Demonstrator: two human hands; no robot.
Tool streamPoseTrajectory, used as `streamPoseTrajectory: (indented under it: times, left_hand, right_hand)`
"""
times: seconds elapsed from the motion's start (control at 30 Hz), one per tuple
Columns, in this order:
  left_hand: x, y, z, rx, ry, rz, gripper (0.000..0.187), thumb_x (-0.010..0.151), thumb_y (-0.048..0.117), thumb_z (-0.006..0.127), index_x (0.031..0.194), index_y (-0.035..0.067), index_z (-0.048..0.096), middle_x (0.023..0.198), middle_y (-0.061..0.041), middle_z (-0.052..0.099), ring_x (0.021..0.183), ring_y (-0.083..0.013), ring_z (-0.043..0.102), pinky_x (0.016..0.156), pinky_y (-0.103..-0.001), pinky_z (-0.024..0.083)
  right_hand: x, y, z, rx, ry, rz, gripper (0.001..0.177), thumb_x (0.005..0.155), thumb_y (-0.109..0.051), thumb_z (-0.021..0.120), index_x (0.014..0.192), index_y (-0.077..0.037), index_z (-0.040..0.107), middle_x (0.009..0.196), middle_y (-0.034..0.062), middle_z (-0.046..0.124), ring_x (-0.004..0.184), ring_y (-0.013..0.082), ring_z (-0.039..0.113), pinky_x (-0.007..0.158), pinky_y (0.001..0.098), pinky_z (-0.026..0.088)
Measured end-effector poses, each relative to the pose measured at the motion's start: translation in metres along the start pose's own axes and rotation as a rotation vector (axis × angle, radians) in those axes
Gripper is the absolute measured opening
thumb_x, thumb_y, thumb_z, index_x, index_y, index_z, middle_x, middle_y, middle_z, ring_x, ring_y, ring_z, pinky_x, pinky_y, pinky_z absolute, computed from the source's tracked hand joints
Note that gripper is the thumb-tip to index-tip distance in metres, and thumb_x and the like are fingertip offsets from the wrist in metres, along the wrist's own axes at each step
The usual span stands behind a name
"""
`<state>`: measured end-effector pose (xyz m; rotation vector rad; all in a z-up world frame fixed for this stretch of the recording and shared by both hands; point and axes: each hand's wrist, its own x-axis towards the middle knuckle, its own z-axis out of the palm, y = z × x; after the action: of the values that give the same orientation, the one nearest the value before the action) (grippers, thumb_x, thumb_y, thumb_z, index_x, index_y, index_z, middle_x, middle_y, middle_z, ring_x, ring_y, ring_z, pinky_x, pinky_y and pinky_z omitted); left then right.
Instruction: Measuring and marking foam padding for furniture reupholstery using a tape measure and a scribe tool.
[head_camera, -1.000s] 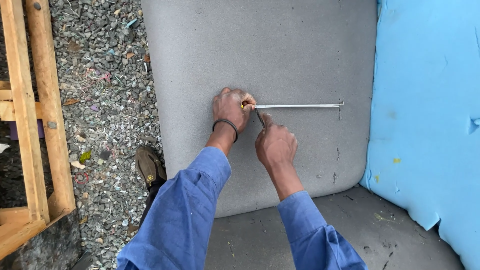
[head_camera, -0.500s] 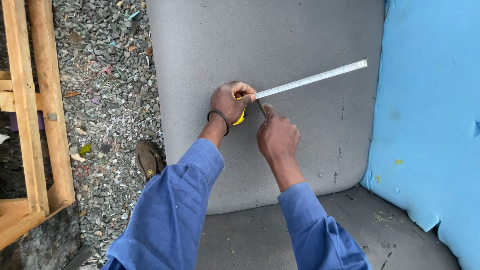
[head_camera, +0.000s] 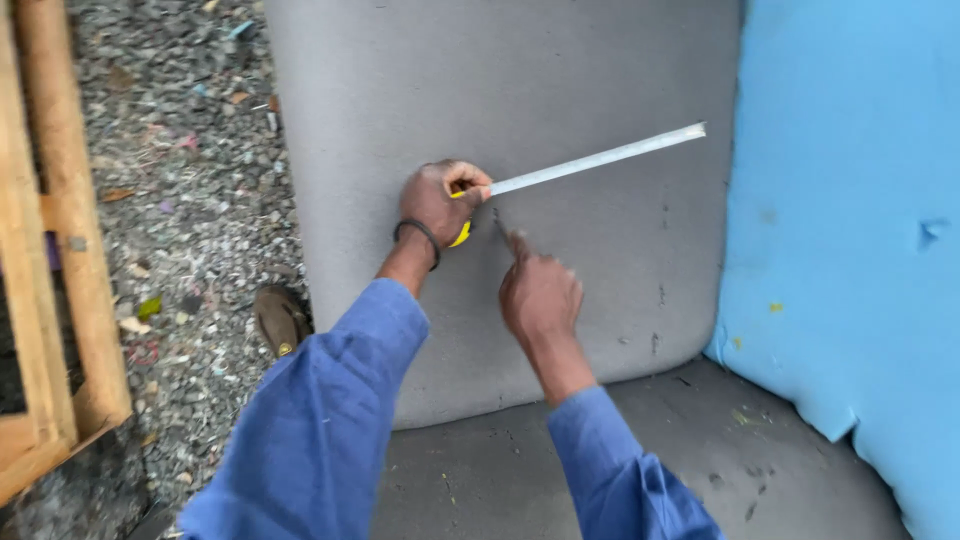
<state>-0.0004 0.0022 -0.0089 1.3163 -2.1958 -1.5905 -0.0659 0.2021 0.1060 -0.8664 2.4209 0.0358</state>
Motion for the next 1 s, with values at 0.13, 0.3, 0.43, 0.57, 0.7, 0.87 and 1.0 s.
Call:
streamPoseTrajectory:
  times: [0.13,0.3,0.43,0.57,0.7,0.87,1.0]
  left_hand:
    - [-0.041,0.011,-0.002,0.172,0.004,0.128,0.006,0.101,0.03,0.097,0.106,0.033,0.096,0.102,0.002,0.089,0.112,-0.0287,0.087,0.107,-0.049,0.069]
    - [-0.148,-0.026,0.023,0.37,0.028,0.356,0.02,0.097,0.013,0.083,0.086,0.028,0.089,0.091,0.003,0.088,0.101,-0.0355,0.079,0.085,-0.064,0.055]
    - [-0.208,-0.071,0.062,0.386,0.054,0.241,0.009,0.107,0.026,0.089,0.103,0.033,0.092,0.103,0.009,0.086,0.118,-0.0285,0.069,0.099,-0.054,0.044]
    - [-0.216,-0.078,0.085,0.349,0.126,0.315,0.013,0.114,0.034,0.083,0.108,0.03,0.094,0.105,0.009,0.088,0.117,-0.0276,0.068,0.098,-0.052,0.045]
    - [-0.201,-0.063,0.092,0.387,0.149,0.327,0.004,0.109,0.029,0.093,0.105,0.029,0.094,0.104,0.009,0.088,0.115,-0.0276,0.067,0.095,-0.051,0.046]
    - [-0.194,-0.072,0.096,0.394,0.165,0.324,0.017,0.117,0.042,0.082,0.109,0.032,0.094,0.108,0.009,0.085,0.116,-0.027,0.063,0.1,-0.051,0.045]
    - [-0.195,-0.073,0.095,0.395,0.182,0.31,0.01,0.114,0.037,0.087,0.109,0.032,0.094,0.111,0.011,0.088,0.117,-0.027,0.064,0.099,-0.052,0.047]
  right_hand:
    - [-0.088,0.046,-0.003,0.037,-0.168,0.096,0.06,0.118,-0.031,0.057,0.176,-0.037,0.071,0.12,0.0274,0.093,0.115,0.0571,0.091,0.109,0.0743,0.07]
    - [-0.16,0.152,0.04,0.0,-0.172,0.102,0.037,0.126,-0.033,0.061,0.163,-0.028,0.067,0.087,0.02,0.078,0.075,0.0524,0.071,0.064,0.0696,0.051]
    - [-0.183,0.174,0.043,0.004,-0.328,0.202,0.031,0.124,-0.031,0.059,0.154,-0.027,0.066,0.106,0.0201,0.089,0.09,0.0567,0.08,0.078,0.0693,0.059]
    - [-0.185,0.173,0.053,0.033,-0.34,0.21,0.038,0.121,-0.032,0.061,0.159,-0.031,0.069,0.118,0.0168,0.093,0.1,0.0532,0.086,0.084,0.0666,0.063]
    - [-0.187,0.167,0.055,0.023,-0.364,0.21,0.036,0.126,-0.032,0.058,0.162,-0.031,0.065,0.113,0.0136,0.094,0.092,0.0424,0.089,0.081,0.0589,0.069]
    - [-0.188,0.173,0.065,0.032,-0.29,0.205,0.034,0.123,-0.032,0.06,0.157,-0.032,0.065,0.102,0.0137,0.093,0.085,0.0427,0.087,0.078,0.0602,0.068]
    - [-0.187,0.175,0.067,0.046,-0.295,0.198,0.036,0.125,-0.033,0.057,0.16,-0.03,0.064,0.108,0.0134,0.094,0.087,0.0418,0.088,0.08,0.0602,0.069]
